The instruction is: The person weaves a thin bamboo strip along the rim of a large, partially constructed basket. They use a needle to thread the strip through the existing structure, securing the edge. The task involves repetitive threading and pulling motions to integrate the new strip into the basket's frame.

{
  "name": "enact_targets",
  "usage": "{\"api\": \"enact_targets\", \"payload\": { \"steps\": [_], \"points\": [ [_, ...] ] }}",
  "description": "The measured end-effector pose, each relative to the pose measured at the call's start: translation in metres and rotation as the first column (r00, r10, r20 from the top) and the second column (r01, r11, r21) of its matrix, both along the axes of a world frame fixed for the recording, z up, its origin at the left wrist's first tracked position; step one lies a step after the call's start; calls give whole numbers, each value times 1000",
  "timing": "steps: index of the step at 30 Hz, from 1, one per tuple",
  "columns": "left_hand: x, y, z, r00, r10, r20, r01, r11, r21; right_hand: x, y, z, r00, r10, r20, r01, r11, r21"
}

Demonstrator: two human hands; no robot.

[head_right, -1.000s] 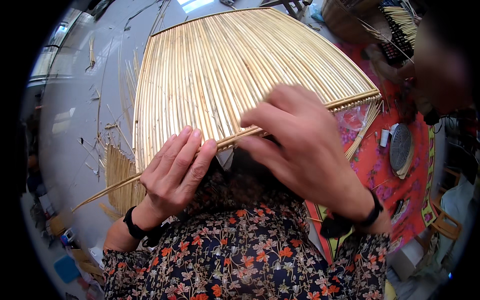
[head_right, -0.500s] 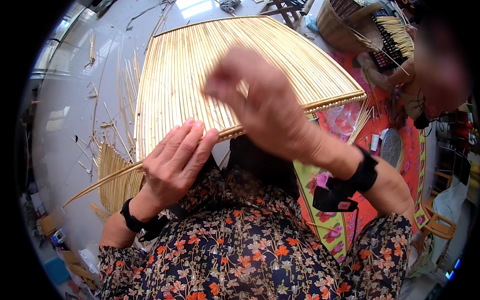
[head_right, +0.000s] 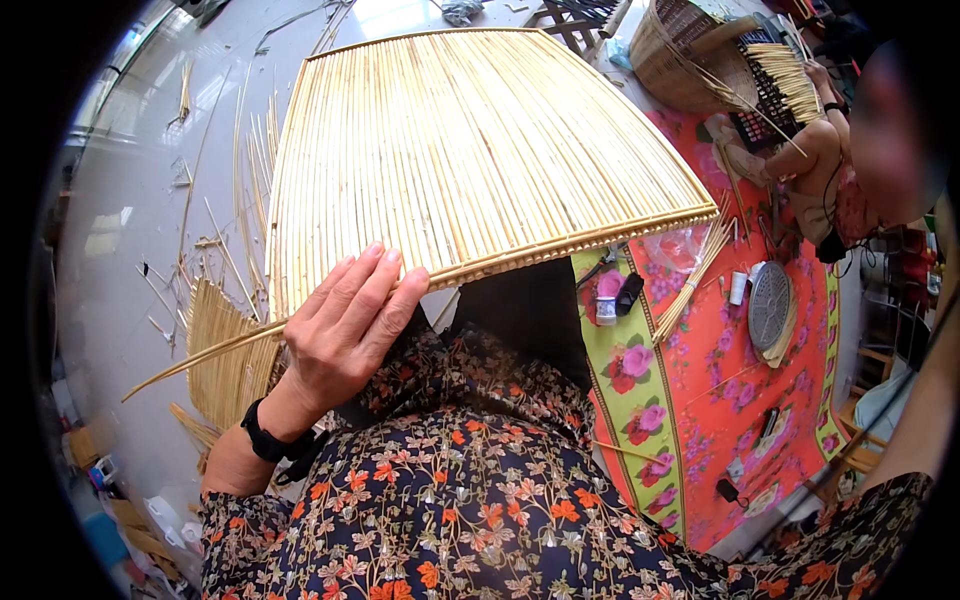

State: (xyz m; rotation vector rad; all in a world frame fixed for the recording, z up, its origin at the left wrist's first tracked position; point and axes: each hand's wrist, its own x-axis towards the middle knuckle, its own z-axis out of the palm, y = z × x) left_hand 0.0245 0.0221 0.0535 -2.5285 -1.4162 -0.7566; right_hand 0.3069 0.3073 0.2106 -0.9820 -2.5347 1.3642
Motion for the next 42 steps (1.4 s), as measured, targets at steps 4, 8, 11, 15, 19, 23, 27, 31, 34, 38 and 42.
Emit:
{"api": "enact_targets", "payload": {
  "steps": [4,8,11,15,19,23,27,31,34,38,42],
  "points": [
    [-2,-15,15,994,85,-63,-87,996,-29,-14,27,-20,992,123,10,-123,976,182],
    [0,-1,4,1000,12,6,-12,1000,0,-20,-16,-37,973,232,0,-225,941,253],
    [-1,-12,13,996,74,-56,-75,997,-16,-56,-74,-85,896,410,-167,-361,895,262],
    [0,-8,15,998,59,-34,-60,998,-30,-71,-101,-100,955,286,-75,-268,945,189],
    [0,-8,15,998,50,-30,-51,998,-23,-86,-130,-94,989,113,92,-121,989,80],
    [1,-8,14,999,43,-24,-44,999,-25,-88,-134,-94,978,142,152,-154,986,67],
    [0,-9,14,998,60,-34,-61,998,-29,-90,-127,-85,992,102,75,-78,959,-273],
    [1,-8,16,998,54,-22,-55,998,-30,-82,-127,-91,998,62,-33,-67,980,-186],
    [1,-7,14,999,51,-19,-51,998,-26,-83,-128,-93,998,56,-15,-58,983,-174],
    [2,-8,11,998,56,-16,-56,998,-10,-88,-129,-85,989,92,113,-77,989,-124],
    [1,-7,11,999,43,-7,-43,999,-21,-95,-136,-85,982,129,136,-126,991,-37]
  ]
}}
